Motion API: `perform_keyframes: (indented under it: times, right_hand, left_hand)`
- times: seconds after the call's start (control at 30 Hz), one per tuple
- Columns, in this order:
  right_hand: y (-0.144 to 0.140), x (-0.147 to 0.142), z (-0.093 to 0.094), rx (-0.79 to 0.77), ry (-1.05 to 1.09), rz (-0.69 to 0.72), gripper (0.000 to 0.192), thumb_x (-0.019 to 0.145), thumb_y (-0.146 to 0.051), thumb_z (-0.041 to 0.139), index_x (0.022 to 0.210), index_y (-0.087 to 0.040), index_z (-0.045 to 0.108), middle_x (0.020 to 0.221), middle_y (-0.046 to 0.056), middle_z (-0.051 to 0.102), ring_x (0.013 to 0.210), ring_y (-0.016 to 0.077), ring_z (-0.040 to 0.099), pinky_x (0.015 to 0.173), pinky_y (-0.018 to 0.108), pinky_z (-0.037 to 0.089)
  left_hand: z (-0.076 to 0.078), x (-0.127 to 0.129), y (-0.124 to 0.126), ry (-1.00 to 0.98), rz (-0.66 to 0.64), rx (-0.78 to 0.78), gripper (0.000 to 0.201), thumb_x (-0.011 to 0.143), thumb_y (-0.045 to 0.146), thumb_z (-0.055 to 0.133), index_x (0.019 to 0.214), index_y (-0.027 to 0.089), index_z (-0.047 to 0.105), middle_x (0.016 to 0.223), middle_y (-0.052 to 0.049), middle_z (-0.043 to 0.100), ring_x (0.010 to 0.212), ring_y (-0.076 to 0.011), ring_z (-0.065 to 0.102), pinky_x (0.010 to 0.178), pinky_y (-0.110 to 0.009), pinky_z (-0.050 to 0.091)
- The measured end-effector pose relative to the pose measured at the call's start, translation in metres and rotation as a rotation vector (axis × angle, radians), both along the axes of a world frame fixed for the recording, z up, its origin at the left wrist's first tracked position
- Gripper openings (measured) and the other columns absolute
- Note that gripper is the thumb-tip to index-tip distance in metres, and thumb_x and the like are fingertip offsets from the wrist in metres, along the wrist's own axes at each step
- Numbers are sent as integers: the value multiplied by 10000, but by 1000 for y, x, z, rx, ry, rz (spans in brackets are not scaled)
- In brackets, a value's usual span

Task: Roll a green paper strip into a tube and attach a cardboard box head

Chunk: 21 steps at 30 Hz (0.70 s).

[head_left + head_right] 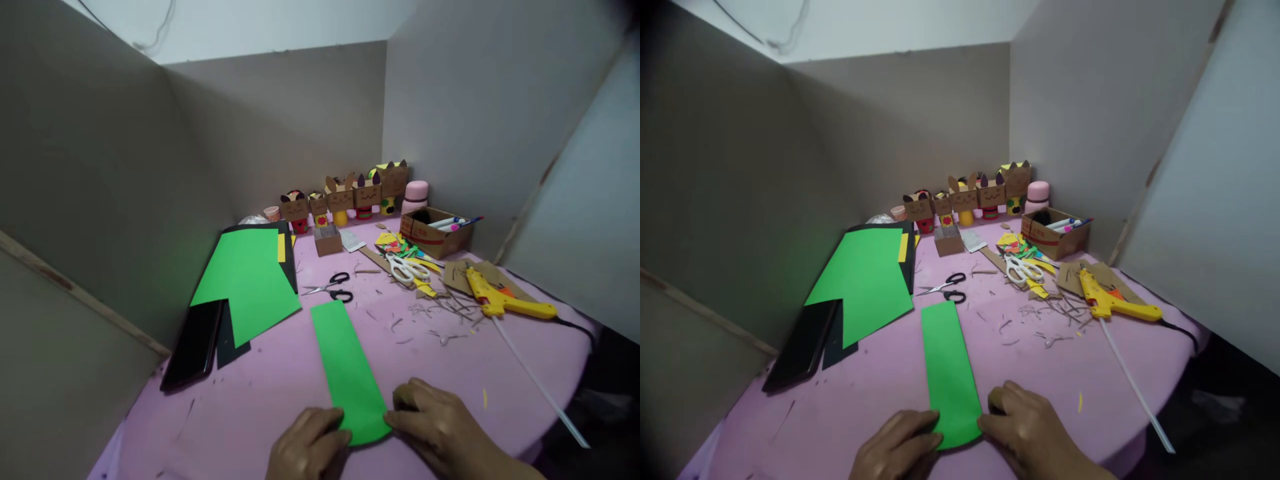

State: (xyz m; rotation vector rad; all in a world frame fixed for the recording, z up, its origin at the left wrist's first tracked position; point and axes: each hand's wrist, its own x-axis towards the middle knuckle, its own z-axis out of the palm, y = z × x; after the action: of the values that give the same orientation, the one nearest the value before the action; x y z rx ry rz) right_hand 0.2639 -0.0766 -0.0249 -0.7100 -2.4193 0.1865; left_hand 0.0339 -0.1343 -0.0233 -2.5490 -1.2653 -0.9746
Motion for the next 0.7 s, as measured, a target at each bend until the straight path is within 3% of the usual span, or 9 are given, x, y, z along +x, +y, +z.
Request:
perform_keyframes:
  times: [0.2, 0.33, 0.4, 0.57, 0.7]
  right_hand:
    - [-4, -1, 3, -44, 16, 13, 309, 902, -130, 366, 850, -210, 661, 684, 52, 608, 614, 168, 539, 530, 277, 361]
    - [-5, -4, 3, -48, 40, 27, 281, 900, -139, 390, 893, -214, 661, 676, 50, 599, 614, 172, 527, 529, 271, 365]
    - [-6, -7, 2, -46, 43, 26, 266, 892, -141, 408, 956, -218, 655, 699, 59, 604, 632, 179, 525, 533, 270, 373]
    - [-6, -10, 2, -63, 53, 13, 258, 847, -95, 441, 802, -213, 667, 678, 51, 590, 622, 169, 513, 563, 273, 381]
    - [-6, -8, 3, -130, 9, 29, 247, 867, -123, 444, 836, -198, 677, 684, 56, 596, 635, 175, 525, 555, 275, 389]
  left_hand:
    - [-6, 7, -11, 48, 101, -34, 184, 788, 156, 607, 969, 184, 622, 942, -102, 695, 801, -204, 641, 652, -294, 579]
    - [-8, 20, -13, 39, 186, -142, 249, 823, 168, 551, 1063, 216, 599, 881, -87, 648, 762, -221, 599, 609, -351, 549]
    - [-9, 25, -11, 21, 189, -157, 233, 845, 160, 504, 1048, 217, 605, 853, -84, 632, 736, -216, 582, 591, -351, 527]
    - [-11, 25, -10, -34, 166, -94, 156, 837, 139, 532, 938, 204, 631, 824, -65, 651, 707, -184, 575, 592, -310, 503]
    - [-11, 22, -10, 1, 137, -129, 154, 819, 149, 562, 939, 212, 636, 832, -60, 665, 722, -182, 597, 604, -297, 520]
